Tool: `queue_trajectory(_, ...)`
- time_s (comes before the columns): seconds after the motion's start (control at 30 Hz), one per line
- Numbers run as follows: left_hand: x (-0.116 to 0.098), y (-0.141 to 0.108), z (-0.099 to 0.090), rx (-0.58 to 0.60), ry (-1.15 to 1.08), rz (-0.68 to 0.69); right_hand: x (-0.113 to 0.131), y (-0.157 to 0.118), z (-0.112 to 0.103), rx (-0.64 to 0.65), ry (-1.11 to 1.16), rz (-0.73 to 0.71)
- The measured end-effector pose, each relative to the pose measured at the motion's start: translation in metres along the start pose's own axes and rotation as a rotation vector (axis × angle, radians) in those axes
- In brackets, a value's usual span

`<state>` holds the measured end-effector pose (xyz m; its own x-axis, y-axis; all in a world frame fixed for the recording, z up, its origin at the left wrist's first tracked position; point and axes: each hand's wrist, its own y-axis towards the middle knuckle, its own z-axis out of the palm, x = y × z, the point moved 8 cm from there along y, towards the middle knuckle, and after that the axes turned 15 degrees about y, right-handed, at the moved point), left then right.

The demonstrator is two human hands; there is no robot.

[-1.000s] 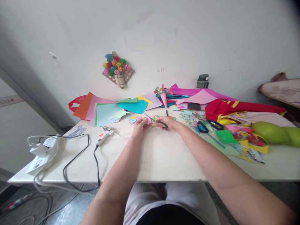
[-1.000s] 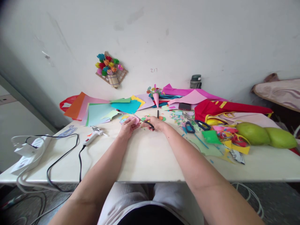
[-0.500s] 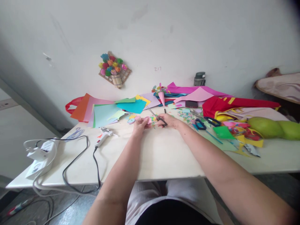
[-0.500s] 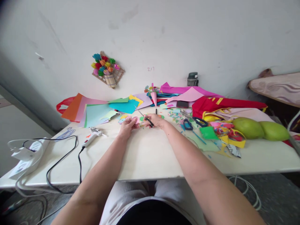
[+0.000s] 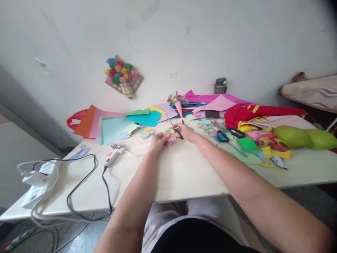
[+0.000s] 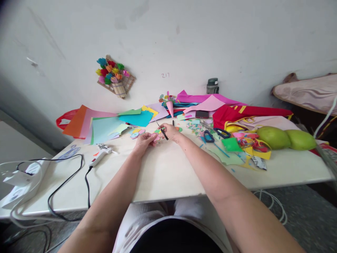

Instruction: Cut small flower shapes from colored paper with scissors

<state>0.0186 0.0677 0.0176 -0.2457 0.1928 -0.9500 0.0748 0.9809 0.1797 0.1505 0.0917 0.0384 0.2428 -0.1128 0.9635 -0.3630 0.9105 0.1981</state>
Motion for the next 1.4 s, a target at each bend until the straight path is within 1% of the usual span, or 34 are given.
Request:
queue_trajectory(0.13,0.0,-0.001,0.002,0.023,-0.033,0.001,0.003,-0.001,-0.003,-0.09,-0.01,-0.012)
queue_trajectory(0.23,0.003,-0.001,0.002,0.038,-0.133,-0.03,0.003,-0.001,-0.006,-0.166,0.011,-0.022)
queue_trajectory(0.3,0.005,0.0,0.0,0.024,-0.196,-0.041,0.002,0.0,-0.007,-0.189,0.016,-0.021)
queue_trajectory(0.4,0.005,0.001,-0.001,0.016,-0.24,-0.031,-0.003,0.0,-0.004,-0.186,-0.003,-0.015)
queue_trajectory(0.5,0.005,0.003,-0.001,0.014,-0.248,-0.01,-0.008,0.001,0.004,-0.12,0.009,0.0)
queue_trajectory(0.6,0.002,0.003,-0.005,-0.014,-0.256,0.018,-0.009,0.0,0.008,-0.066,0.024,0.033)
queue_trajectory(0.7,0.0,0.002,-0.009,-0.039,-0.239,0.032,-0.003,-0.002,0.0,-0.122,0.025,0.036)
queue_trajectory(0.77,-0.002,0.001,-0.008,-0.03,-0.215,0.031,0.004,-0.004,-0.005,-0.155,0.042,0.012)
queue_trajectory(0.83,-0.003,0.001,-0.006,-0.01,-0.192,0.024,0.009,-0.005,-0.007,-0.159,0.068,-0.001)
queue_trajectory(1.03,-0.003,-0.002,-0.001,0.013,-0.159,-0.008,0.007,-0.003,-0.002,-0.139,0.044,-0.021)
queue_trajectory(1.2,0.002,-0.001,0.001,0.043,-0.162,-0.041,0.007,-0.001,-0.003,-0.202,0.034,-0.035)
queue_trajectory(1.3,0.003,0.002,-0.004,-0.003,-0.196,-0.017,0.008,-0.002,-0.003,-0.22,0.038,-0.034)
queue_trajectory(1.4,0.003,0.004,-0.009,-0.055,-0.239,0.003,0.002,-0.002,-0.002,-0.184,0.034,0.024)
